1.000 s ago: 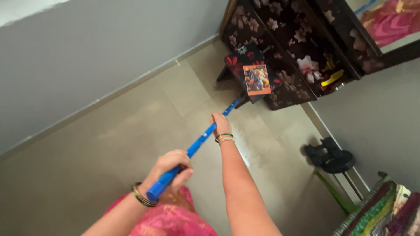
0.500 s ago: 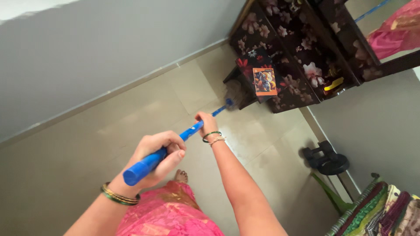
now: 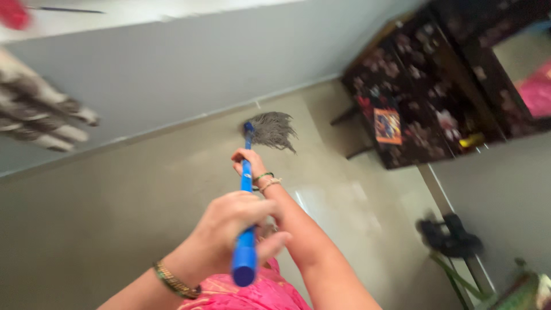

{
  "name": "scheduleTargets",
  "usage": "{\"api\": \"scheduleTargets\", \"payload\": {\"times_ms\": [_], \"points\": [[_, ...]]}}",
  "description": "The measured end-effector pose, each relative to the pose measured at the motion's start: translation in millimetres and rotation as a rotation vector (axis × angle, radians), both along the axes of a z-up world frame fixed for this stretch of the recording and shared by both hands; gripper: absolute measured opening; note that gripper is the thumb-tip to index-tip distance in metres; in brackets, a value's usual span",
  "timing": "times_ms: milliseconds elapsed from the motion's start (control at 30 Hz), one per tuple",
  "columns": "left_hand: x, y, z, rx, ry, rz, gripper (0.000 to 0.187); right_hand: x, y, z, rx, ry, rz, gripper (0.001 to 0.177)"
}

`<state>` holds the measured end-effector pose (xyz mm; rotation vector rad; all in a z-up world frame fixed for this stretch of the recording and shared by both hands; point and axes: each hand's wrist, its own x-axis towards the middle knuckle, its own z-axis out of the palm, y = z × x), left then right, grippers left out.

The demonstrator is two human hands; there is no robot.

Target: The person mops the floor using a mop, moving across the room and lifting a yellow scooter out of the way before continuing.

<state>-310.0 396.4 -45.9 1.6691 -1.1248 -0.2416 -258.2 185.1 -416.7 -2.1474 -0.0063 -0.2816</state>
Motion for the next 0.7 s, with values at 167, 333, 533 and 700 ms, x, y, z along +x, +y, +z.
{"api": "scheduleTargets", "payload": {"times_ms": [167,333,533,700], "points": [[3,30,16,0.017,-0.04,-0.143,0.016,15,60,42,0.026,0.158,0.262,0.022],[-4,25,30,0.093,-0.052,-0.138,0.025,6,118,73,0.112,0.115,0.439,0.024],[-21,20,26,0.146,0.015,-0.007,0.025,-14,171,71,0.233,0.214,0.757,0.022],[-30,18,38,-0.021,0.113,0.233,0.022,-37,177,115,0.342,0.167,0.712,0.022]]}}
